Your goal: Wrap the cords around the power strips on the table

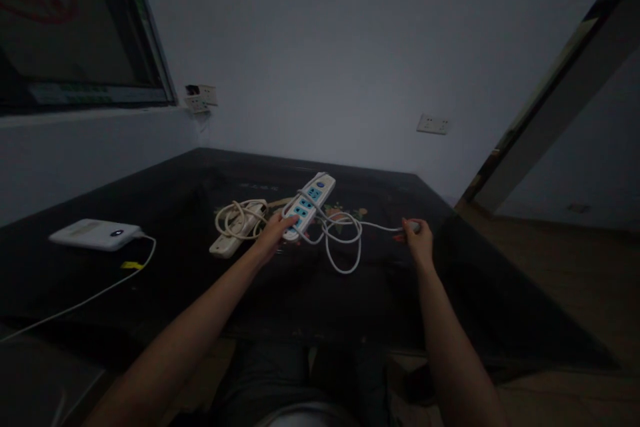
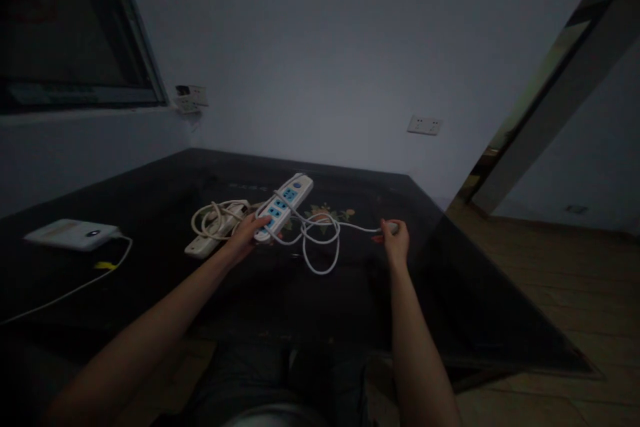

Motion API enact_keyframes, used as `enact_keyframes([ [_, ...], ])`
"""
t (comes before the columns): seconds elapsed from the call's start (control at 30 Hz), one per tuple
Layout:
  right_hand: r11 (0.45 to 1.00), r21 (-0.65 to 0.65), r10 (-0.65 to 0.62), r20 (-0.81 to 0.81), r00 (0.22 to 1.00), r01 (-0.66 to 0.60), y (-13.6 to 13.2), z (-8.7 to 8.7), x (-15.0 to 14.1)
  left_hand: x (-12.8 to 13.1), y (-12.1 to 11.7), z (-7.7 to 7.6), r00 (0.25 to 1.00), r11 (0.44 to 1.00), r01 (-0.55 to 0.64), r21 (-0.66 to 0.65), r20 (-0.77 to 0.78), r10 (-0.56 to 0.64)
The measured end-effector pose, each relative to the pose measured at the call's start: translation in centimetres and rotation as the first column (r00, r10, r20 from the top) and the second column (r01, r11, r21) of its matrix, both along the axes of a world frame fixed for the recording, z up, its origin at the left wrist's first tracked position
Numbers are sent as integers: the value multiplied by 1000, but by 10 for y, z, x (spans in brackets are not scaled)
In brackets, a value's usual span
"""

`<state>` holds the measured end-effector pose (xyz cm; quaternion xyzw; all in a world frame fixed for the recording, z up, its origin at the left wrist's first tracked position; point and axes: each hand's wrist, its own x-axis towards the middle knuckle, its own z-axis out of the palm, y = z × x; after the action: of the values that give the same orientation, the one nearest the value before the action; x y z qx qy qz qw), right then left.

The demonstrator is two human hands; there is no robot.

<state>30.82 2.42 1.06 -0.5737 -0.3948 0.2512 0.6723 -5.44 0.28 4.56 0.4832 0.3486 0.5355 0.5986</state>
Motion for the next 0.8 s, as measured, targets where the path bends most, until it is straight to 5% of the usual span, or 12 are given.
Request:
enact_keyframes([
  [0.17, 985, 170, 3, -85, 996, 12, -4, 15, -7, 9, 1, -13, 998, 998, 13, -59, -64, -17],
  [0.37, 878, 393, 367, -190, 911, -272, -16, 30, -25, 16, 0, -24, 994, 994, 63, -91, -78, -71],
  [0.57, 766, 363, 578, -28, 816, -530, -29, 41, -42, 18, 2, -30, 994, 992, 66, -108, -78, -74],
  [0.8, 720, 229, 637, 157, 755, -655, -37, 40, -66, 19, 3, -36, 994, 990, 86, -114, -51, -92],
])
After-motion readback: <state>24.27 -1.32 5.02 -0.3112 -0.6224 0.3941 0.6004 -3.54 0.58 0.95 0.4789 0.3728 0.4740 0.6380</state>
